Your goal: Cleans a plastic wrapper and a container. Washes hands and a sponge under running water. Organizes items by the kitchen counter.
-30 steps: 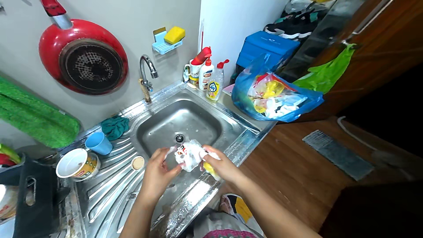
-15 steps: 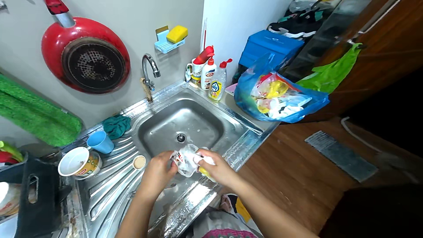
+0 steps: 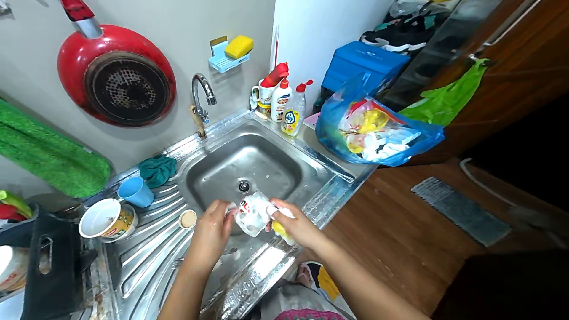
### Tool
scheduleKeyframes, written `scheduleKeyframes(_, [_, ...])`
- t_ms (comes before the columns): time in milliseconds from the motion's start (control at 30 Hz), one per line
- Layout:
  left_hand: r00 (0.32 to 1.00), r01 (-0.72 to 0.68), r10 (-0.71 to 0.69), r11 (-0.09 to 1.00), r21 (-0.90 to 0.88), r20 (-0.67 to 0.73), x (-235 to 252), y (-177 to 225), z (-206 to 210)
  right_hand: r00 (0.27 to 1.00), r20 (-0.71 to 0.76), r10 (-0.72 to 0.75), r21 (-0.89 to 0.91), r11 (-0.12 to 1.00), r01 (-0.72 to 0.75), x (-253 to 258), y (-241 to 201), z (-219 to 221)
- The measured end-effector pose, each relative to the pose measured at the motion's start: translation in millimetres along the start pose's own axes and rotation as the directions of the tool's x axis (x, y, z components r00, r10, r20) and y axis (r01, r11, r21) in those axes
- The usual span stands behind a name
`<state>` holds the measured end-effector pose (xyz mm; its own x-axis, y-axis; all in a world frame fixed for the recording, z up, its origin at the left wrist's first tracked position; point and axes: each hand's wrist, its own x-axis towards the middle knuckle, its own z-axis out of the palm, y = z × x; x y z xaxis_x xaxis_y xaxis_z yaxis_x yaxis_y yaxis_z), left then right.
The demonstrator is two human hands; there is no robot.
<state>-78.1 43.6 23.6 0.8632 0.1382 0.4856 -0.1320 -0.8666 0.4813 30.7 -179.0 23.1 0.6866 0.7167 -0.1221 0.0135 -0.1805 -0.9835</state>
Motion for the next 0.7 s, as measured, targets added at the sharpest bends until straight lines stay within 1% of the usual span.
scheduleKeyframes(100, [0.999,0.044,-0.044,0.999,0.026,0.014,4.2,2.4,-2.6,0.998,0.062,0.012,0.003,1.0,-0.012,-0.3,-1.7,-3.6])
scheduleKeyframes(200, [0.995,0.097,-0.097,0.995,0.029,-0.004,6.8,-1.6,-4.3,0.993,0.115,0.01,0.046,0.999,-0.015,-1.5,-2.3,-6.9])
scheduleKeyframes(300, [0.989,0.144,-0.143,0.989,0.029,-0.021,5.9,-5.8,0.8,0.99,0.139,0.007,0.169,0.985,-0.03,-2.7,-0.7,-6.9])
scheduleKeyframes(433, [0.98,0.198,-0.198,0.98,0.023,-0.022,3.3,-7.1,9.9,0.99,0.14,0.024,0.34,0.938,-0.071,-5.3,2.6,-5.3])
scheduleKeyframes(600, [0.976,0.22,-0.219,0.975,0.029,-0.018,2.3,-10.3,14.0,0.99,0.138,0.029,0.432,0.898,-0.086,-5.3,6.1,-5.5])
scheduleKeyframes(667, [0.968,0.251,-0.251,0.968,-0.028,-0.009,2.8,-10.4,12.0,0.992,0.119,0.042,0.463,0.881,-0.093,-6.7,5.5,-5.1])
scheduleKeyframes(700, [0.955,0.295,-0.294,0.947,-0.128,0.024,2.5,-9.9,10.2,0.994,0.096,0.044,0.476,0.875,-0.084,-7.1,6.0,-4.4])
